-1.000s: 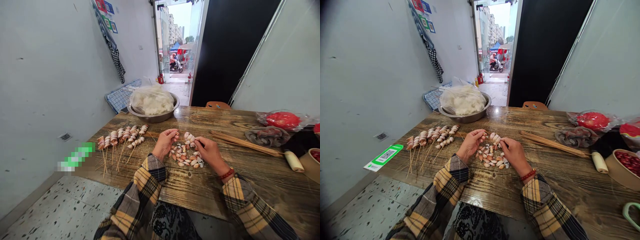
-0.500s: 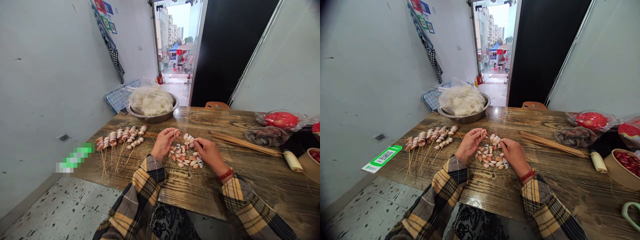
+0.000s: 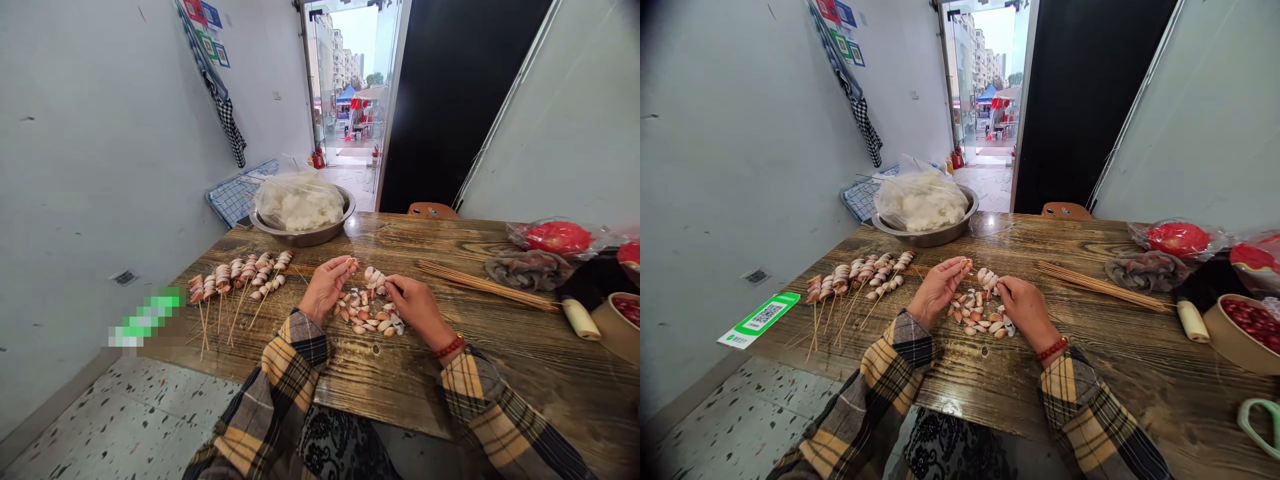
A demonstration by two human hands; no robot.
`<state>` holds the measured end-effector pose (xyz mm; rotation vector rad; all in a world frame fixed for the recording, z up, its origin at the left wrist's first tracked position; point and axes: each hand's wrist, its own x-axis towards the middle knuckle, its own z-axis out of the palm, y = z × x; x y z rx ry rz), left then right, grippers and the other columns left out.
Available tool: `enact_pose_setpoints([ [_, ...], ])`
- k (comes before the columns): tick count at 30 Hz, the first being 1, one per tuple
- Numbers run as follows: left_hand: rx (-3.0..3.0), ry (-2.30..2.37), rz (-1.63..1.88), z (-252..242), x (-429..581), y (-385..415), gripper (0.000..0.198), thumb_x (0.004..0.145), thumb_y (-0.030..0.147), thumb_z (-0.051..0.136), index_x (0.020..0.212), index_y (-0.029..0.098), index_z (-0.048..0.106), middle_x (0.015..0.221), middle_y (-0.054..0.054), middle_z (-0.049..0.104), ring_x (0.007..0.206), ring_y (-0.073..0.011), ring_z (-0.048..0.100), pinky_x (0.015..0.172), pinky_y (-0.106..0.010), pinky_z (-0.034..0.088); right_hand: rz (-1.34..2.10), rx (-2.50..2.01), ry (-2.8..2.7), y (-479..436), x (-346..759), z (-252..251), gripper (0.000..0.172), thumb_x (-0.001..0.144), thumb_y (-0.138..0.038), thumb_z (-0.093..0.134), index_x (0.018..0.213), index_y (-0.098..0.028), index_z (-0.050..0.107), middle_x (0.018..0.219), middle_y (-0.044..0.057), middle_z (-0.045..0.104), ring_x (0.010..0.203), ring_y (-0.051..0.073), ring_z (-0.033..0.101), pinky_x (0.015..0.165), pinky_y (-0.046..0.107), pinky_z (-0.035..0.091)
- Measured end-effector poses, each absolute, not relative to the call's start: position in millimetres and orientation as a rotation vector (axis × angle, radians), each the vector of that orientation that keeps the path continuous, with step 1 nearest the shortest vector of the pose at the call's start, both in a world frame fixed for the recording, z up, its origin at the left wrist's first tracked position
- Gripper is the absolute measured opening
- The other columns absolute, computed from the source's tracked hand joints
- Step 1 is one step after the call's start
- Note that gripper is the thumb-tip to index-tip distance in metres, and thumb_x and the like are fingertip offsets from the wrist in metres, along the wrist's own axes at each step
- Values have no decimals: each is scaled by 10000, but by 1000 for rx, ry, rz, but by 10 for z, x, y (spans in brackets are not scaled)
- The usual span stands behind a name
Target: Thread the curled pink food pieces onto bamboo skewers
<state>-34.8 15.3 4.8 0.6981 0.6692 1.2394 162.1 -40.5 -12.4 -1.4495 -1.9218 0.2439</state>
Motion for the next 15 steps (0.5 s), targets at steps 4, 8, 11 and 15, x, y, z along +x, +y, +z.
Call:
enact_pose_setpoints([
  [4, 716, 672, 1192, 45, -368, 152, 133, 727, 82, 711, 859, 83, 698, 913, -103, 718, 811, -137, 680, 781, -232, 554, 217, -1455, -1921, -405, 1622, -126, 298, 941, -345, 410, 874, -212, 668, 826, 38, 710, 746, 189, 643, 649, 264, 394],
  [8, 718, 676, 1181, 47, -370, 151, 116, 741, 100, 706, 853, 73, 693, 906, -114, 714, 810, -140, 679, 765, -228, 556, 239, -1430, -1928, -404, 1625, -120, 305, 942, -347, 406, 875, -215, 673, 834, 43, 712, 757, 190, 642, 655, 264, 404],
  [11, 712, 679, 1195, 44, -360, 153, 145, 724, 76, 720, 865, 77, 687, 911, -109, 711, 821, -132, 678, 778, -216, 549, 247, -1439, -1926, -404, 1625, -116, 305, 940, -342, 406, 877, -217, 677, 831, 44, 712, 752, 190, 642, 652, 266, 406],
  [15, 672, 717, 1243, 32, -343, 165, 166, 726, 65, 719, 888, 76, 686, 893, -100, 709, 813, -130, 676, 847, -241, 534, 243, -1444, -1931, -406, 1622, -114, 296, 940, -341, 410, 876, -218, 671, 827, 42, 712, 752, 188, 643, 664, 265, 407],
])
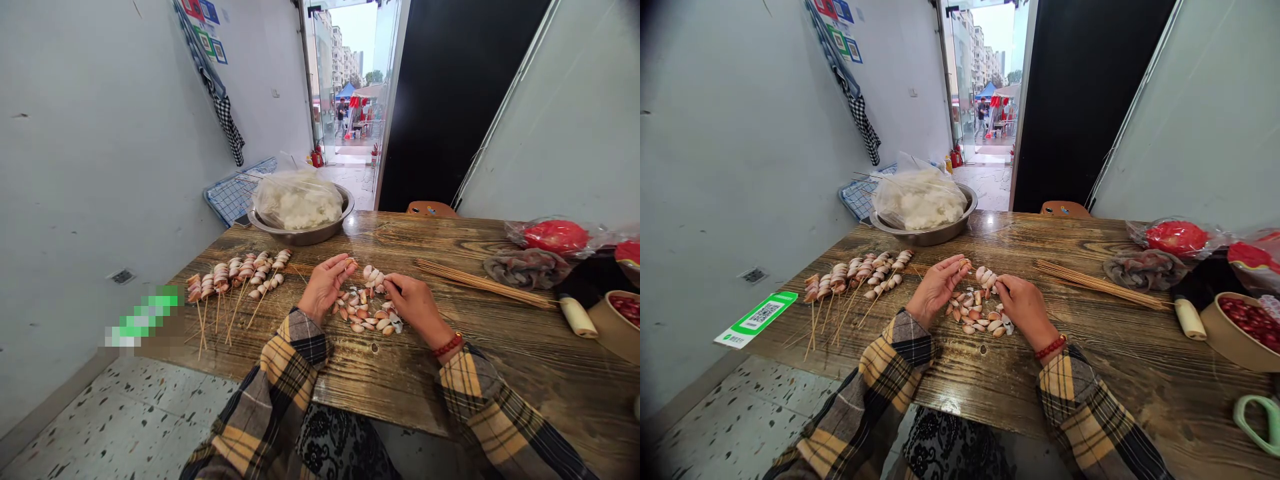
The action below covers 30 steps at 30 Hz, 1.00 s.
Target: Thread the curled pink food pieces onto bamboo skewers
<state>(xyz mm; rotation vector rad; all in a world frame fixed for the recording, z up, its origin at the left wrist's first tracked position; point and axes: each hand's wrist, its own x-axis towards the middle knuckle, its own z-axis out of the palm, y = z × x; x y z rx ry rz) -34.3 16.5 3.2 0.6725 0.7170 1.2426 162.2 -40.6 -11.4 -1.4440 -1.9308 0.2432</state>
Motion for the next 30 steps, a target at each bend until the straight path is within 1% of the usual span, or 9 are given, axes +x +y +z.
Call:
enact_pose_setpoints([
  [3, 663, 739, 1274, 20, -338, 180, 70, 743, 79, 705, 811, 83, 694, 851, -77, 704, 804, -128, 671, 891, -256, 519, 251, -1450, -1930, -410, 1622, -115, 291, 943, -343, 409, 885, -217, 665, 837, 43, 714, 752, 187, 646, 652, 262, 404],
  [5, 667, 739, 1280, 15, -340, 189, 45, 741, 85, 708, 782, 94, 694, 839, -64, 702, 806, -127, 669, 903, -262, 515, 256, -1453, -1928, -411, 1624, -118, 290, 943, -344, 410, 896, -217, 667, 851, 44, 715, 748, 185, 647, 648, 260, 405],
  [11, 669, 685, 1268, 27, -350, 175, 127, 714, 43, 715, 833, 76, 683, 887, -90, 708, 858, -134, 681, 896, -234, 512, 232, -1462, -1941, -405, 1632, -128, 295, 943, -342, 411, 879, -218, 671, 823, 45, 711, 743, 186, 644, 647, 258, 403],
  [18, 694, 647, 1245, 50, -346, 142, 230, 702, 24, 719, 915, 96, 673, 961, -87, 703, 880, -137, 683, 850, -229, 536, 206, -1482, -1936, -388, 1638, -145, 283, 937, -339, 419, 882, -225, 672, 832, 43, 714, 766, 200, 652, 655, 269, 406],
  [20, 696, 661, 1230, 42, -347, 147, 228, 704, 23, 718, 916, 95, 672, 956, -92, 703, 872, -136, 683, 840, -229, 540, 222, -1477, -1931, -387, 1641, -149, 281, 933, -336, 421, 881, -226, 674, 830, 42, 713, 751, 194, 654, 645, 264, 410],
  [24, 703, 696, 1210, 28, -356, 153, 165, 702, 31, 725, 848, 79, 665, 876, -94, 706, 820, -127, 684, 845, -227, 536, 269, -1465, -1908, -394, 1642, -151, 280, 928, -334, 422, 865, -221, 669, 805, 38, 704, 707, 180, 653, 600, 250, 411],
  [27, 726, 704, 1168, 33, -352, 138, 159, 696, 40, 733, 827, 82, 654, 860, -93, 708, 819, -136, 691, 837, -222, 536, 285, -1437, -1872, -394, 1634, -148, 272, 924, -335, 429, 877, -214, 669, 813, 37, 705, 705, 180, 649, 600, 251, 414],
  [30, 780, 717, 1127, 26, -315, 111, 168, 696, 73, 745, 832, 88, 647, 851, -86, 711, 822, -144, 697, 795, -210, 541, 343, -1396, -1779, -377, 1619, -148, 279, 916, -348, 443, 890, -207, 682, 757, 27, 699, 662, 177, 632, 596, 257, 417],
])
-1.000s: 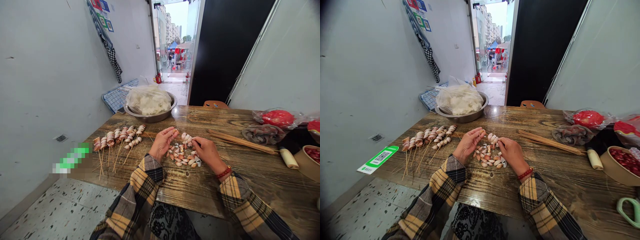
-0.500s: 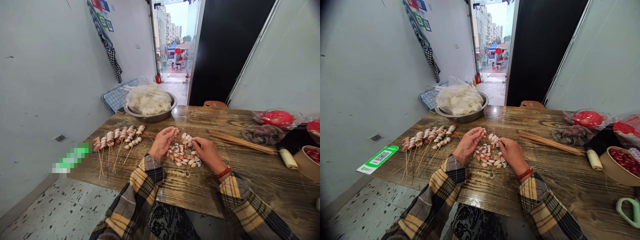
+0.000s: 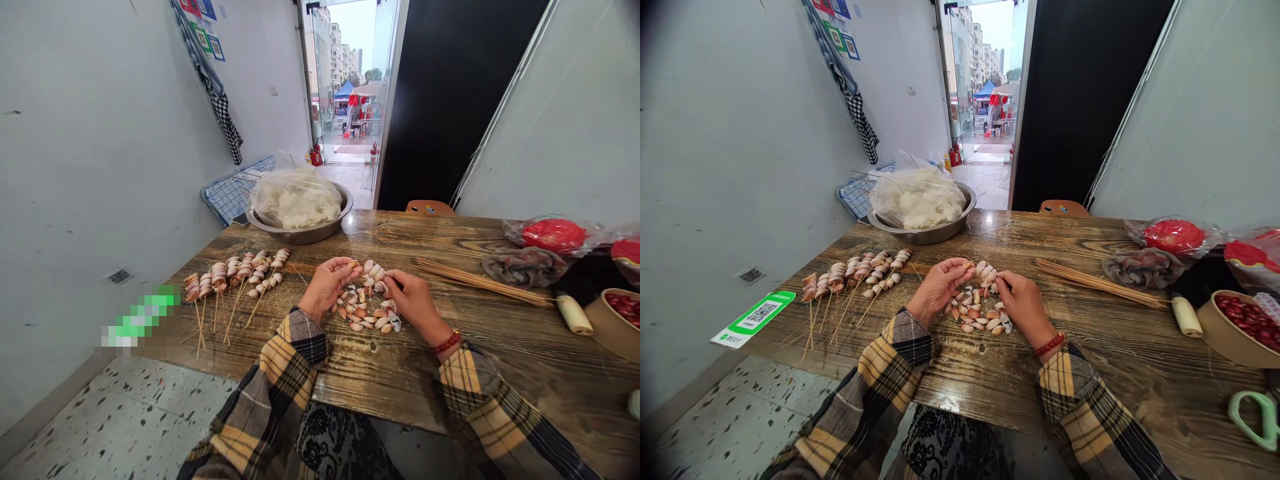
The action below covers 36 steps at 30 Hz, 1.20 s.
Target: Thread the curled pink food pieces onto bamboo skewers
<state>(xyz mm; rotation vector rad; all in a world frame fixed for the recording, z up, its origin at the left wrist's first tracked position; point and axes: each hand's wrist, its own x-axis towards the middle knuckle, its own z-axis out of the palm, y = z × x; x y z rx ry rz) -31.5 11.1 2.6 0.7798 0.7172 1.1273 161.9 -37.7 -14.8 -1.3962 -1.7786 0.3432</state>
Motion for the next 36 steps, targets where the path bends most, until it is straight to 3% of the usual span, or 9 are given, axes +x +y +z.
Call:
enact_pose_setpoints([
  [5, 966, 709, 1065, -32, -182, 47, 283, 658, 174, 799, 882, 102, 642, 804, -81, 717, 735, -155, 695, 691, -231, 545, 519, -1322, -1594, -336, 1598, -147, 296, 883, -378, 484, 907, -185, 707, 791, 35, 716, 662, 173, 626, 604, 260, 451],
  [9, 1048, 653, 1016, -42, -81, -19, 328, 630, 217, 820, 881, 116, 634, 841, -79, 712, 740, -165, 686, 694, -261, 544, 558, -1325, -1569, -325, 1585, -132, 280, 841, -387, 555, 933, -176, 715, 796, 38, 717, 666, 169, 612, 609, 258, 457],
  [13, 1096, 655, 1012, -23, -21, -65, 298, 619, 237, 825, 813, 125, 628, 810, -48, 687, 701, -136, 655, 696, -256, 537, 582, -1320, -1567, -348, 1550, -89, 249, 813, -385, 598, 896, -180, 713, 708, 11, 673, 595, 142, 558, 564, 239, 426],
  [18, 1219, 691, 974, -9, 21, -95, 292, 648, 275, 801, 838, 127, 637, 849, -65, 681, 748, -158, 643, 660, -245, 523, 500, -1332, -1646, -401, 1494, -31, 205, 804, -374, 611, 835, -190, 697, 590, -29, 573, 525, 120, 477, 510, 228, 355],
  [29, 1171, 572, 957, -29, -12, -115, 369, 677, 279, 787, 978, 147, 617, 962, -70, 663, 786, -143, 630, 695, -239, 510, 497, -1327, -1572, -402, 1476, -56, 158, 838, -298, 557, 776, -195, 660, 641, -5, 649, 566, 140, 574, 539, 235, 414],
  [33, 1188, 650, 900, -10, -48, -119, 342, 687, 301, 783, 942, 131, 631, 845, -47, 663, 612, -92, 574, 559, -194, 450, 416, -1341, -1588, -427, 1458, -32, 168, 854, -292, 549, 765, -190, 649, 626, -11, 651, 571, 137, 575, 561, 237, 395],
  [36, 1214, 668, 920, 55, -47, -143, 328, 667, 301, 798, 885, 121, 632, 764, -23, 650, 596, -86, 555, 550, -193, 442, 387, -1337, -1631, -429, 1440, -43, 184, 881, -295, 518, 807, -187, 648, 686, 6, 681, 621, 148, 601, 597, 247, 395],
])
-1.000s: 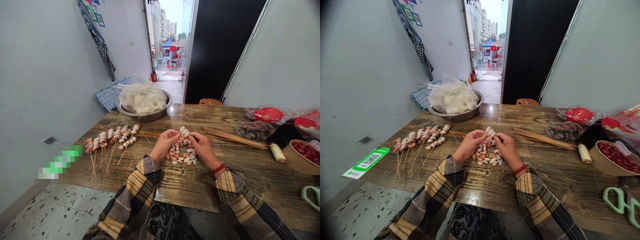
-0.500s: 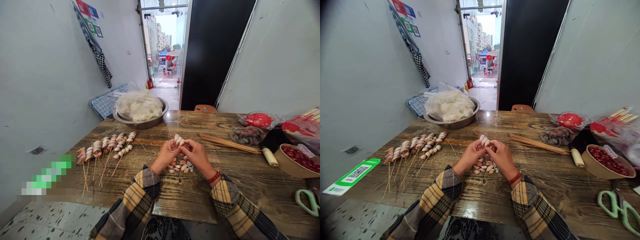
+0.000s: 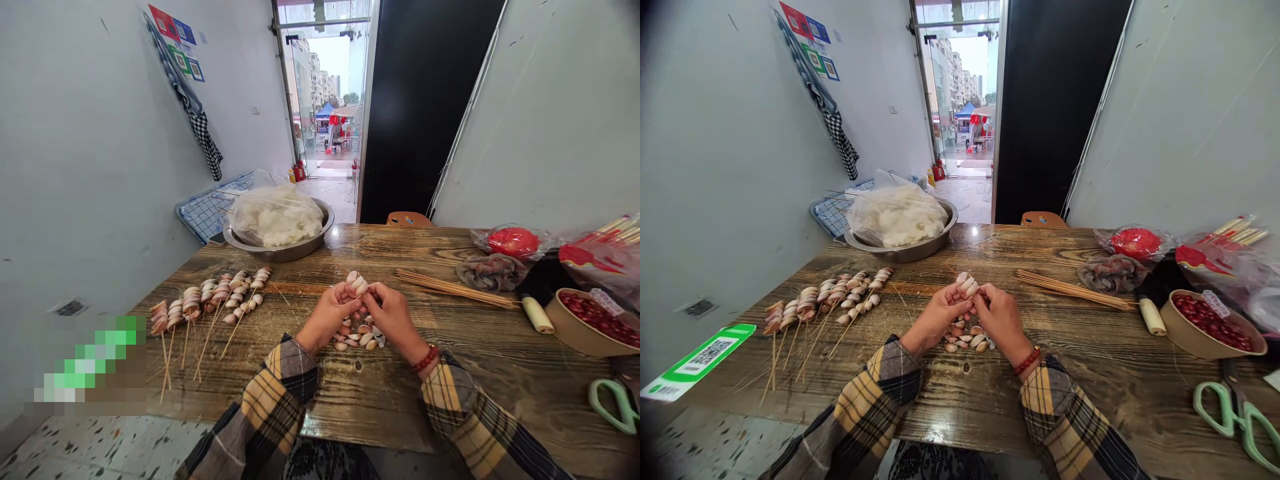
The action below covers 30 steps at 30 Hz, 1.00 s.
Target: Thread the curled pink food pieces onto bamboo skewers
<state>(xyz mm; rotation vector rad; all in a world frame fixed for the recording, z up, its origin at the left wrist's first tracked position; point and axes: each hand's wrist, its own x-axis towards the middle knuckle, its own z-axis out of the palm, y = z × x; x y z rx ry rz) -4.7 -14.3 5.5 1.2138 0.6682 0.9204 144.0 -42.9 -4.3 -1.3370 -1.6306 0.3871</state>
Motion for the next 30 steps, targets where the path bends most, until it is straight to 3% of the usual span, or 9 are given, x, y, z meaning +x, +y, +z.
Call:
enact_pose_setpoints([
  [5, 1226, 722, 945, 93, -42, -162, 309, 686, 327, 783, 846, 131, 606, 705, -15, 664, 616, -99, 588, 582, -200, 454, 306, -1357, -1610, -397, 1481, -57, 200, 894, -294, 489, 811, -186, 636, 727, 19, 680, 654, 158, 595, 610, 252, 380],
  [12, 1152, 689, 988, 45, -30, -125, 335, 658, 310, 805, 851, 122, 605, 796, -50, 697, 710, -130, 656, 670, -226, 492, 303, -1366, -1539, -361, 1605, -24, 286, 905, -370, 485, 802, -166, 657, 644, -1, 615, 589, 138, 523, 551, 239, 335],
  [17, 1083, 642, 1026, 36, -11, -112, 343, 621, 258, 829, 848, 123, 609, 825, -36, 688, 719, -119, 646, 690, -226, 503, 343, -1310, -1679, -383, 1557, -22, 233, 857, -374, 580, 813, -173, 690, 625, -21, 592, 559, 129, 492, 533, 239, 319],
  [25, 949, 590, 1012, 47, -11, -116, 313, 641, 203, 807, 884, 121, 628, 904, -51, 694, 778, -124, 659, 748, -250, 540, 242, -1266, -1772, -393, 1563, -32, 206, 883, -320, 564, 803, -188, 700, 678, 4, 621, 632, 148, 538, 584, 250, 357],
  [30, 892, 624, 967, 76, -38, -121, 311, 632, 198, 812, 887, 119, 653, 884, -50, 702, 742, -115, 664, 703, -216, 548, 274, -1246, -1795, -411, 1542, -9, 146, 869, -262, 578, 913, -204, 704, 797, 19, 694, 708, 167, 605, 644, 259, 413],
])
